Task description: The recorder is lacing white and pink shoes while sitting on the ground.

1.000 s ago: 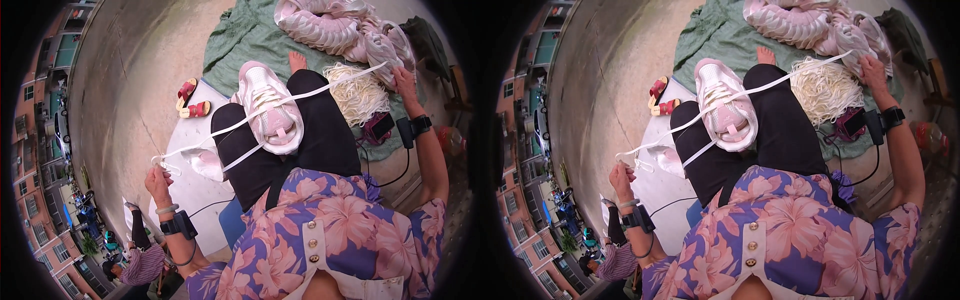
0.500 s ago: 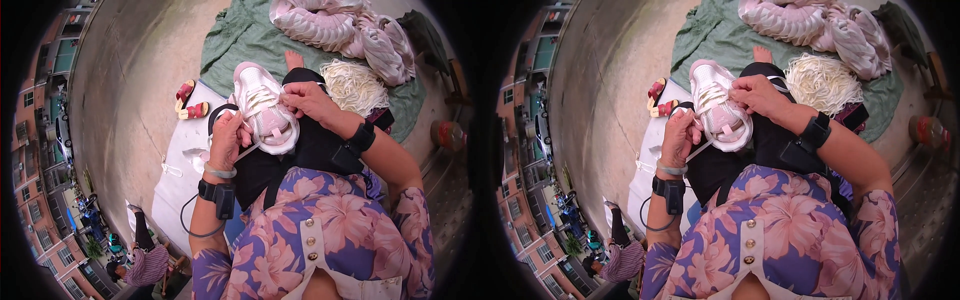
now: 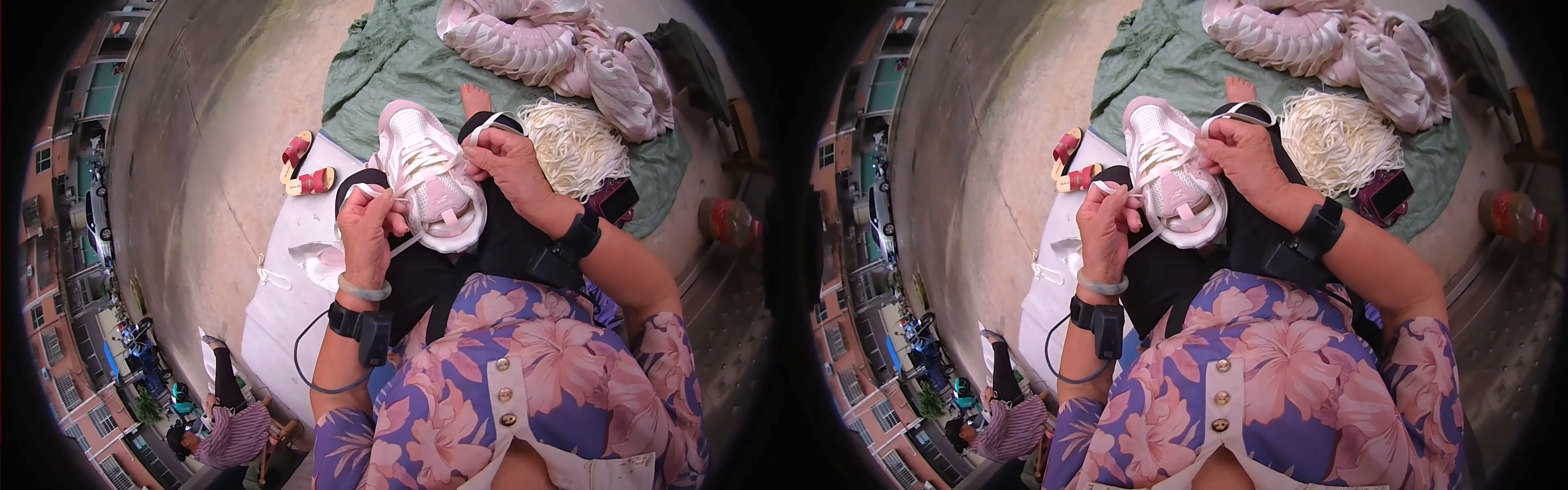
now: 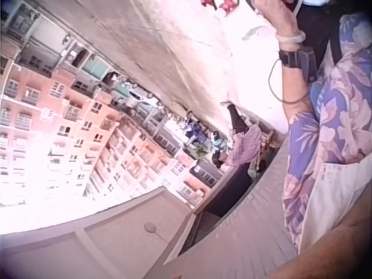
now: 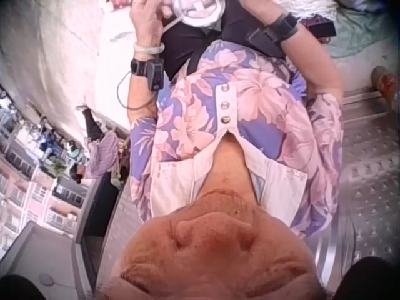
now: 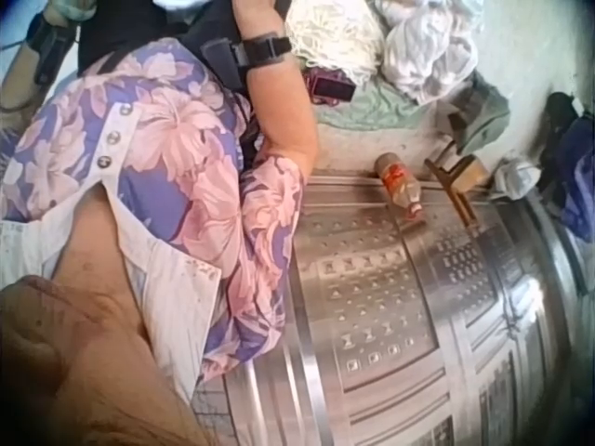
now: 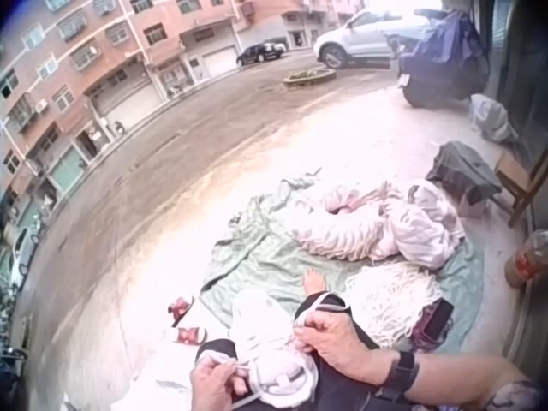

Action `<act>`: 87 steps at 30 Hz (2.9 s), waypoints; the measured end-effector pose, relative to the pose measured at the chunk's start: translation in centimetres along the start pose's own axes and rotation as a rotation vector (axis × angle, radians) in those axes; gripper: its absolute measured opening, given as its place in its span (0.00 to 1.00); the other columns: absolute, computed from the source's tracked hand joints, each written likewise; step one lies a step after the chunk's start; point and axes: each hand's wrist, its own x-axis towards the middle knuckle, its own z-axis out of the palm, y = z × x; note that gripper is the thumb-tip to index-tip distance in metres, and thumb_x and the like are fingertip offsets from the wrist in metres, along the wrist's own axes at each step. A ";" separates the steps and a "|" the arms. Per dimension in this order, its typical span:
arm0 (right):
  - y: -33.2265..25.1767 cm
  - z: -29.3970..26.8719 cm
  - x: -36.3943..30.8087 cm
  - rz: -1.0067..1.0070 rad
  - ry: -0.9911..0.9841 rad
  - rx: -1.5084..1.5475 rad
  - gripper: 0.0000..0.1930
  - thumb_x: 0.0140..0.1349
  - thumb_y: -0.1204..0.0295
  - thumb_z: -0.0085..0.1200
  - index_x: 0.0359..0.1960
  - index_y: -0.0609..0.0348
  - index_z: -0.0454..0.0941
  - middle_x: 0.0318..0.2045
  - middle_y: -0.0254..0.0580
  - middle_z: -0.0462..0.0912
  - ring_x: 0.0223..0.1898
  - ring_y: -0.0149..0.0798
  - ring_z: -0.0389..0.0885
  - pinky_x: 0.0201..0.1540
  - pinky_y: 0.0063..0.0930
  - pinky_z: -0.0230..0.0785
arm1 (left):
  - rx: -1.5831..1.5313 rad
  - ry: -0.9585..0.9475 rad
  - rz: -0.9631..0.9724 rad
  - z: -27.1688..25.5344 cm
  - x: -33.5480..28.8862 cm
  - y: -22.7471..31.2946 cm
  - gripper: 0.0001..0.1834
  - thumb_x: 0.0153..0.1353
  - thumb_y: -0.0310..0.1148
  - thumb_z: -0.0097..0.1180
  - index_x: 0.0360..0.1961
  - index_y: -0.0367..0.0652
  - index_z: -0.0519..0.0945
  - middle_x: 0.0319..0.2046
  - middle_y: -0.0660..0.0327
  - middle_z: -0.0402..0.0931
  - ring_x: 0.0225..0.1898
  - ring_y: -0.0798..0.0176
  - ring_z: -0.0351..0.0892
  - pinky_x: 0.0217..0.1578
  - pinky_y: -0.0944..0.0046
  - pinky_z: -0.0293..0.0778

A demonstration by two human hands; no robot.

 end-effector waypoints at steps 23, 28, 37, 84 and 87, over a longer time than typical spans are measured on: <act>0.5 0.6 -0.5 -0.198 0.018 -0.023 0.05 0.58 0.77 0.54 0.34 0.67 0.77 0.25 0.33 0.79 0.27 0.21 0.75 0.31 0.15 0.71 | 0.502 0.057 0.346 0.7 -0.1 -1.2 0.09 0.61 0.26 0.49 0.42 0.35 0.72 0.27 0.67 0.74 0.28 0.76 0.72 0.32 0.76 0.69; 1.1 0.7 -0.5 -0.245 0.042 -0.071 0.06 0.55 0.76 0.55 0.33 0.67 0.77 0.23 0.32 0.78 0.27 0.19 0.74 0.28 0.16 0.68 | 0.516 0.059 0.383 0.9 0.1 -1.2 0.09 0.62 0.26 0.48 0.42 0.34 0.72 0.29 0.66 0.75 0.28 0.76 0.73 0.32 0.75 0.70; 0.5 1.5 -0.3 -0.450 0.100 -0.628 0.09 0.49 0.73 0.58 0.29 0.61 0.71 0.19 0.42 0.73 0.20 0.40 0.74 0.25 0.28 0.67 | 0.606 0.124 0.437 1.2 0.0 -1.5 0.11 0.60 0.25 0.48 0.44 0.35 0.72 0.22 0.68 0.72 0.24 0.78 0.68 0.28 0.75 0.66; 0.6 5.4 0.2 -0.870 -0.123 -1.106 0.04 0.44 0.71 0.56 0.22 0.50 0.74 0.21 0.31 0.70 0.27 0.36 0.73 0.32 0.34 0.54 | 0.921 0.051 0.803 0.9 -0.7 -2.8 0.15 0.54 0.24 0.51 0.44 0.37 0.72 0.30 0.52 0.73 0.28 0.52 0.75 0.30 0.60 0.71; 0.5 5.3 0.3 -0.881 -0.170 -1.125 0.03 0.44 0.72 0.55 0.22 0.50 0.74 0.21 0.31 0.71 0.28 0.36 0.73 0.33 0.35 0.54 | 0.987 0.026 0.811 1.1 -0.6 -2.6 0.13 0.55 0.22 0.48 0.43 0.36 0.73 0.30 0.51 0.73 0.30 0.49 0.75 0.31 0.59 0.71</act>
